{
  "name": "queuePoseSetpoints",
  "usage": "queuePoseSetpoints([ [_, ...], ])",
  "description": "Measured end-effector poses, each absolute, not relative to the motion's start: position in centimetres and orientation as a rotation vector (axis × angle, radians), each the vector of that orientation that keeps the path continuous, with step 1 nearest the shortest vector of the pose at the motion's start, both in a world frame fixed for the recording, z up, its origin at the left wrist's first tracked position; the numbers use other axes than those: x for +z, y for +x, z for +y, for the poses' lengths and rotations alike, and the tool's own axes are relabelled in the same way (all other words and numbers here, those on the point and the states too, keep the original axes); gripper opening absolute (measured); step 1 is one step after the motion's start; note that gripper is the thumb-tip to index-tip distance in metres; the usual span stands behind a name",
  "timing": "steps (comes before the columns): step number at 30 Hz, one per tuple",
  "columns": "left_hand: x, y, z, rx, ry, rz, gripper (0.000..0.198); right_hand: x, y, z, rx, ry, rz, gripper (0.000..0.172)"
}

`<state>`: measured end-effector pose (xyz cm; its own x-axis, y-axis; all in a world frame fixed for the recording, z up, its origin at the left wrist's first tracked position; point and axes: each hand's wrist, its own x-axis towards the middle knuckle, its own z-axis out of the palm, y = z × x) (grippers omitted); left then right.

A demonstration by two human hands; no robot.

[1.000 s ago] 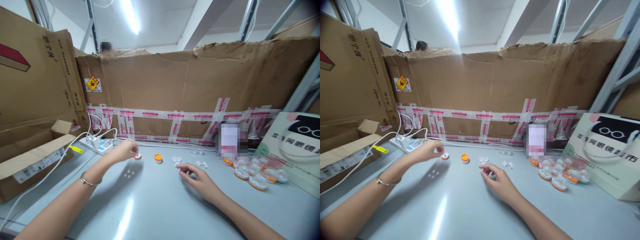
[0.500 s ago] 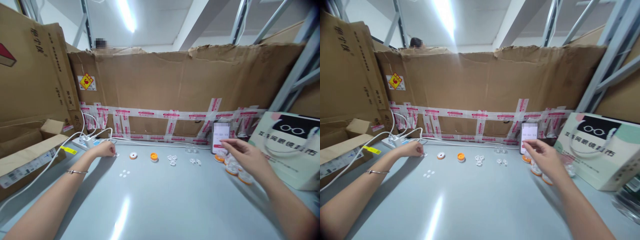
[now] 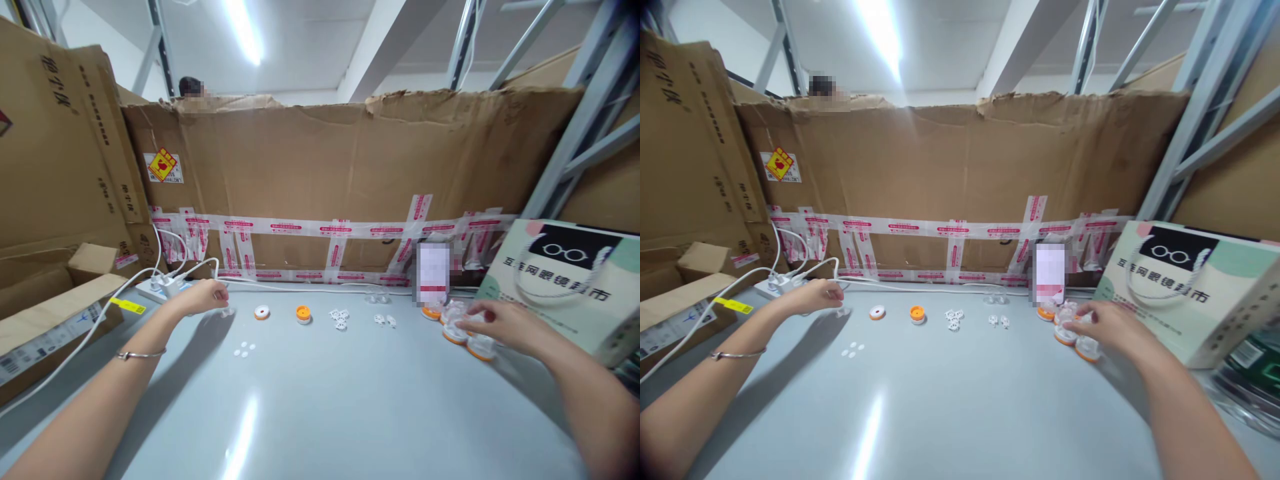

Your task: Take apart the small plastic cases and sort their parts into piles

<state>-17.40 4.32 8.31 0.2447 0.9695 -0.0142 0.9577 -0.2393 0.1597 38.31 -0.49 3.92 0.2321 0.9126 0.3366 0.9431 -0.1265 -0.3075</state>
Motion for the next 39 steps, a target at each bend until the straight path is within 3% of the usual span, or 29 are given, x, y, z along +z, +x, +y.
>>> queuePoseSetpoints([
  [8, 9.5, -15.6, 3.0, 0.331, 2.427, 1.886, 0.025, 3.9, 35.6, -0.5, -0.011, -2.119, -1.897, 0.012],
  [15, 10.5, -9.2, -0.9, 0.756, 2.696, 1.577, 0.026, 5.5, 27.0, -3.5, 0.512, -1.693, -2.128, 0.020],
  [21, 7.2, -3.4, -4.9, 0.592, 2.628, 1.130, 0.022, 3.7, 19.6, -5.1, 0.857, -1.290, -2.085, 0.022],
  [23, 5.6, -2.3, -5.5, 0.510, 2.561, 1.075, 0.035, 2.9, 18.4, -5.3, 0.907, -1.208, -2.048, 0.023],
  [27, 2.9, -0.7, -5.4, 0.545, 2.418, 1.120, 0.043, 2.0, 17.5, -5.4, 0.973, -1.182, -1.956, 0.023],
  [39, 1.0, 0.6, -5.4, 0.727, 2.271, 1.128, 0.013, 1.5, 16.3, -6.0, 0.764, -1.288, -1.958, 0.024],
])
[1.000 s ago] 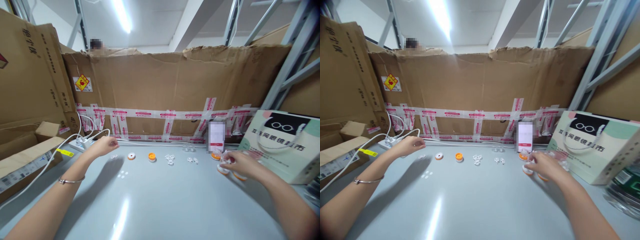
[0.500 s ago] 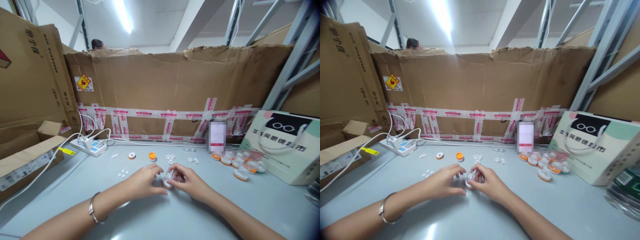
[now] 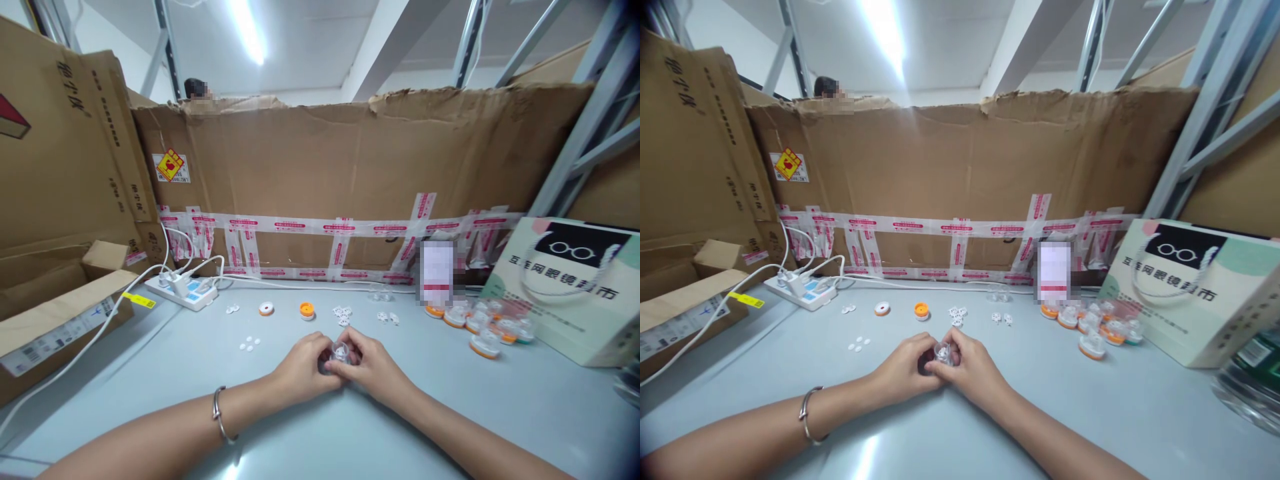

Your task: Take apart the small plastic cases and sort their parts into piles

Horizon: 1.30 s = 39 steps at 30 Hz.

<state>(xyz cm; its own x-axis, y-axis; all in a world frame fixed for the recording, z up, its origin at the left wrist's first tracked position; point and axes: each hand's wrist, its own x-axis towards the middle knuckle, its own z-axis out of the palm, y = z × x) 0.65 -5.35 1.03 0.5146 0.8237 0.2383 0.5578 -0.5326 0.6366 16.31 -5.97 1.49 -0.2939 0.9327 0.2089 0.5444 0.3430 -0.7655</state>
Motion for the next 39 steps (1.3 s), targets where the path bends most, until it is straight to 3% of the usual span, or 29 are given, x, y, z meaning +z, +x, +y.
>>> queuePoseSetpoints([
  [10, 1.1, 0.3, -5.1, 0.701, 2.285, 0.989, 0.007, 2.6, 17.4, -6.3, 0.501, -1.057, -2.361, 0.010],
  [21, 1.1, -0.1, -4.9, 0.731, 2.277, 0.984, 0.018, 4.4, 18.3, -7.2, 0.592, -0.851, -2.419, 0.029],
  [31, 1.5, -0.2, -5.3, 0.723, 2.304, 0.964, 0.012, 4.5, 25.4, -0.6, 0.242, -1.343, -1.642, 0.028],
  [39, 1.6, -0.3, -5.4, 0.717, 2.298, 0.961, 0.015, 2.5, 29.7, 5.7, -0.101, -1.896, -1.935, 0.025],
])
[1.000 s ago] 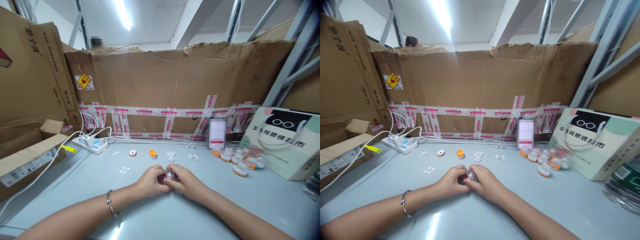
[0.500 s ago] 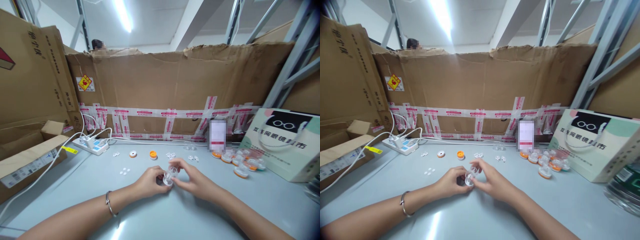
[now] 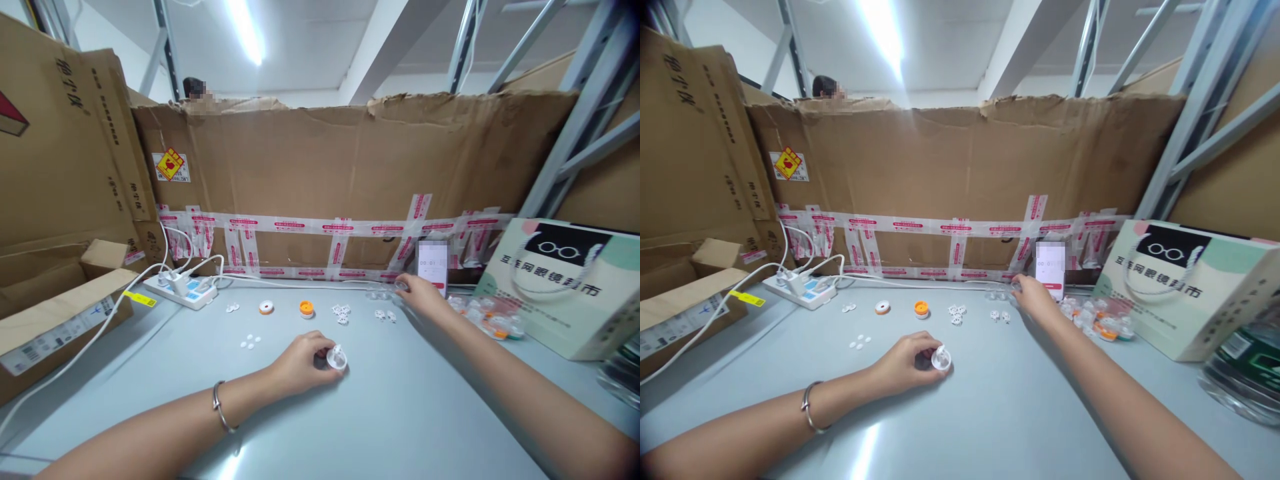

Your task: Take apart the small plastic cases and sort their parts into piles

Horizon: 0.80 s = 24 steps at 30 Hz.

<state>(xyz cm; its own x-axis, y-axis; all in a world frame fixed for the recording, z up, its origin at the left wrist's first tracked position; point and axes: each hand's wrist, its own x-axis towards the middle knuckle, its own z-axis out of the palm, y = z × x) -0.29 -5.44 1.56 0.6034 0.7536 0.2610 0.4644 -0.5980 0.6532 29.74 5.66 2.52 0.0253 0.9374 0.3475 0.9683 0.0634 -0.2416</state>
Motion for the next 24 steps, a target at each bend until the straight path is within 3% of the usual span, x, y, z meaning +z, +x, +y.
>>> queuePoseSetpoints([
  [8, 1.6, -0.6, -5.4, 0.706, 2.301, 0.965, 0.012, 0.5, 29.9, 6.7, -0.091, -1.960, -1.891, 0.033],
  [14, 1.7, -0.5, -5.3, 0.716, 2.307, 0.950, 0.012, 1.5, 28.2, 5.0, -0.200, -1.877, -1.796, 0.050],
  [16, 1.6, -0.5, -5.3, 0.721, 2.306, 0.937, 0.013, 2.2, 26.0, 2.7, -0.212, -1.686, -1.798, 0.042],
  [19, 1.3, -0.5, -5.2, 0.726, 2.313, 0.922, 0.013, 2.9, 21.8, -1.7, 0.191, -1.336, -2.035, 0.023],
  [24, 0.5, -0.4, -4.9, 0.743, 2.309, 0.912, 0.010, 2.2, 17.5, -6.4, 0.570, -0.983, -2.238, 0.017],
])
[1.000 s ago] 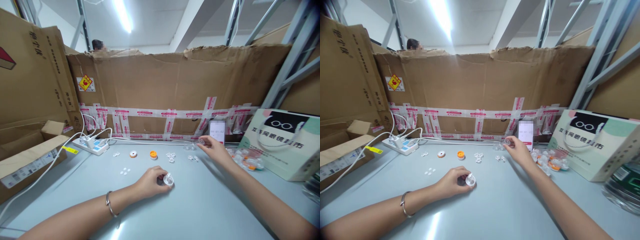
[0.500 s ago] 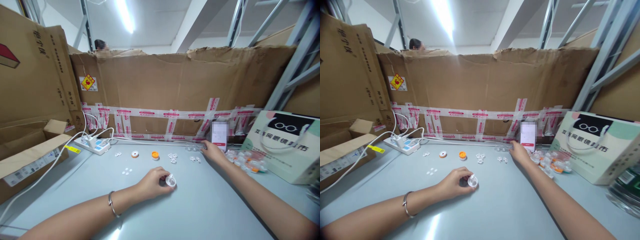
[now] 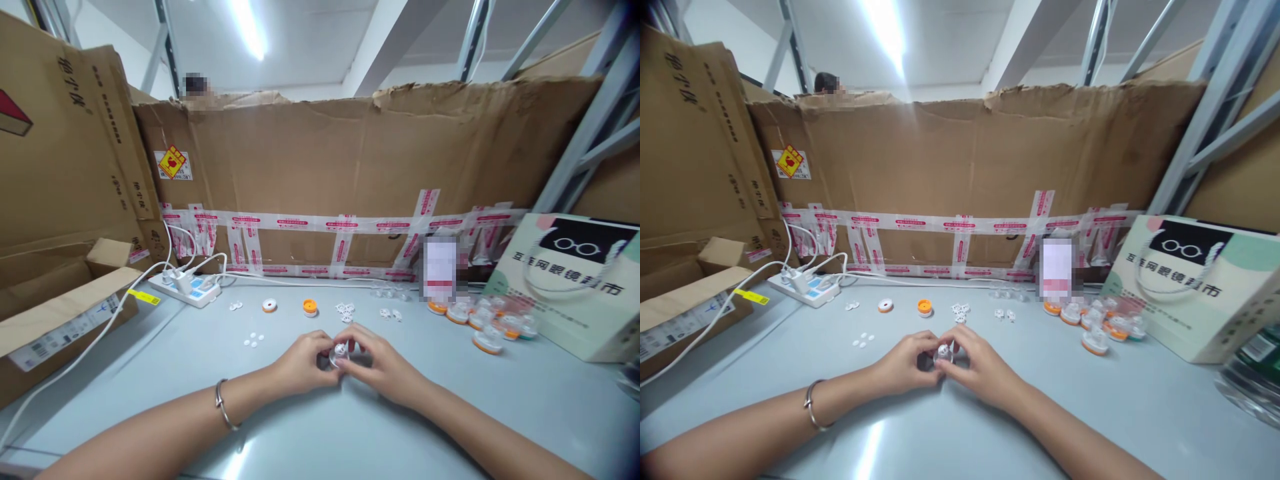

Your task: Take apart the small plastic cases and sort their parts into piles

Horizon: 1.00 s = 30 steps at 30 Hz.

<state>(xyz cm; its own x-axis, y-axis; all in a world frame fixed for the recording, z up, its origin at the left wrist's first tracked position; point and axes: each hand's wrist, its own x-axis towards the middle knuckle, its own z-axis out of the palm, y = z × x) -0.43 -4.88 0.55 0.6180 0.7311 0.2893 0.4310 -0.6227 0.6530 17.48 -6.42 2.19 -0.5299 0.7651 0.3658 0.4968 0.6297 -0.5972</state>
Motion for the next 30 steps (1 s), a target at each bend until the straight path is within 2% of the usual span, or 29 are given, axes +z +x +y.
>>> queuePoseSetpoints([
  [5, 0.6, -0.3, -4.9, 0.752, 2.280, 0.927, 0.013, 1.3, 16.9, -6.4, 0.591, -1.012, -2.131, 0.011],
  [12, 0.8, -0.1, -4.9, 0.800, 2.118, 1.107, 0.032, 1.2, 16.2, -6.2, 0.675, -1.133, -1.983, 0.009],
  [19, 0.8, -0.1, -4.8, 0.788, 2.215, 1.103, 0.016, 0.9, 16.1, -6.0, 0.604, -1.059, -1.993, 0.008],
  [24, 0.7, -0.1, -4.7, 0.790, 2.244, 1.128, 0.022, 1.3, 16.1, -5.9, 0.465, -1.022, -1.852, 0.010],
  [28, 0.7, 0.0, -4.8, 0.810, 2.225, 1.123, 0.022, 1.5, 16.3, -5.5, 0.703, -1.023, -1.696, 0.016],
  [30, 0.7, -0.1, -4.8, 0.811, 2.183, 1.105, 0.031, 1.5, 16.4, -5.3, 0.848, -1.005, -1.603, 0.023],
])
